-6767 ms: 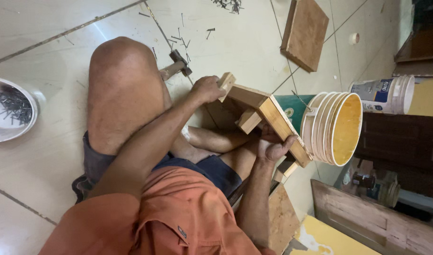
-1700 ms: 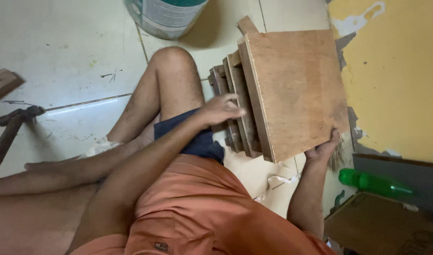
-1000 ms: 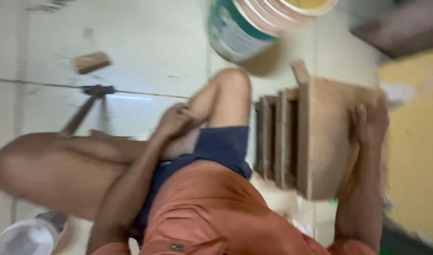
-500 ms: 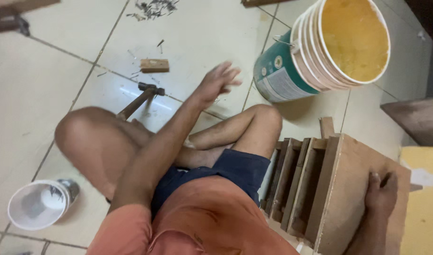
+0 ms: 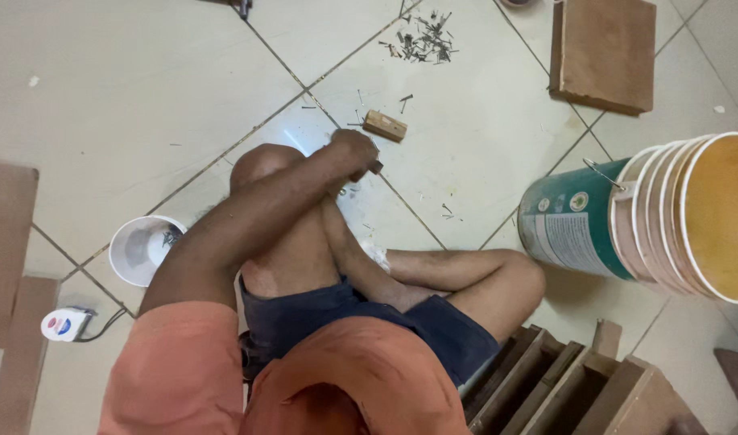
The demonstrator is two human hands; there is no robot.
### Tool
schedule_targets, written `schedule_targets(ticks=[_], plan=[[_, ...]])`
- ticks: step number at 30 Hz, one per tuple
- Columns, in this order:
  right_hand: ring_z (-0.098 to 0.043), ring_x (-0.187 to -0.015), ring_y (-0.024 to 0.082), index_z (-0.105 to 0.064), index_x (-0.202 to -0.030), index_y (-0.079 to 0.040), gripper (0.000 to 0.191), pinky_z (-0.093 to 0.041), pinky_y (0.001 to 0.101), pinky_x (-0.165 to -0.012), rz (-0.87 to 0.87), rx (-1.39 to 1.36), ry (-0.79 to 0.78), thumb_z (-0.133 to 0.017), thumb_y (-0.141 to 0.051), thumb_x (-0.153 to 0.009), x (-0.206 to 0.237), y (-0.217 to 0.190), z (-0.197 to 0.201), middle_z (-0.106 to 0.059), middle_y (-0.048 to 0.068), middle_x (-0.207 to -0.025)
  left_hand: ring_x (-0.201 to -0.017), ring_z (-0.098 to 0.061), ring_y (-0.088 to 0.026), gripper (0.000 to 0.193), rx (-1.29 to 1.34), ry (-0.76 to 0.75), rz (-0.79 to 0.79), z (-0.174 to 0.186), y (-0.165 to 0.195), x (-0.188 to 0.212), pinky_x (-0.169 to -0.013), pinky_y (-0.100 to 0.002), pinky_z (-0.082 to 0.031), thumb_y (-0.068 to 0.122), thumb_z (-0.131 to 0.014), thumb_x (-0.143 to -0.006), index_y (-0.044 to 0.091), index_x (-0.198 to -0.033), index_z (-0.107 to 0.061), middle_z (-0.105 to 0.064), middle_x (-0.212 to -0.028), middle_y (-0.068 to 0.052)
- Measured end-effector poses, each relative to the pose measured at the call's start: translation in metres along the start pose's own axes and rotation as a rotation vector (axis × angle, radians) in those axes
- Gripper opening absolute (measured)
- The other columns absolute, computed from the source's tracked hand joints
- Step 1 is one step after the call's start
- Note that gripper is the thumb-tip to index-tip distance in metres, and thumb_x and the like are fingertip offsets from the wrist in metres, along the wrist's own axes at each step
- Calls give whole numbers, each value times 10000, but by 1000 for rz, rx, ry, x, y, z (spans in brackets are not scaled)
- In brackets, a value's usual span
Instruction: The person sits on the floor and assembles small wooden frames by nailing small wooden blocks to square wooden boards. They use a hammer to drive nails into the wood, occasionally picking up blocks from a bucket and placing them on the boards before hammering.
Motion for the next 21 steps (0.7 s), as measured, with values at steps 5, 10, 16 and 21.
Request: schedule_targets(ticks=[5, 10, 16, 21], plan=[[-629, -1186, 335, -514, -1544, -56, 716, -497, 441, -967, 241, -40, -135, -714, -376, -936, -16, -34, -1, -607, 249, -1439, -989, -734, -349, 363, 51, 111, 114, -38, -2, -21, -844, -467, -586, 326, -550, -1004, 70, -1006, -809, -776, -1057, -165], [-673, -1118, 392, -489, -1552, -166, 781, -512, 464, -1005, 269, 51, -341, -756, -397, -856, 5, -123, -12, -586, 140, -1499, -1064, -703, -382, 290, 83, 240, 98, -44, 17, -22, -838, -495, -571, 246, -517, -1083, 101, -1175, -751, -733, -1185, -164], [-511, -1382, 306, -483, -1513, -163, 771, -415, 427, -1130, 619, 133, -576, -770, -399, -838, 39, -220, -41, -541, 130, -1505, -1067, -716, -314, 586, 32, -19, 106, -16, 23, 3, -813, -423, -598, 5, -830, -697, 178, -1243, -705, -711, -1214, -73], [-612, -1327, 275, -497, -1533, -204, 728, -470, 381, -1096, 573, 133, -699, -697, -351, -849, 32, -235, -101, -622, 86, -1474, -995, -762, -286, 387, -27, -7, 115, -11, 21, 4, -781, -389, -593, 62, -798, -743, 120, -1125, -816, -787, -1075, -103]])
Point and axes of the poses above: each hand's wrist, its own x-axis away from the middle knuckle, its own z-axis out of the back of the hand, y = z × x, the point moved 4 cm from there along -x, towards the middle knuckle
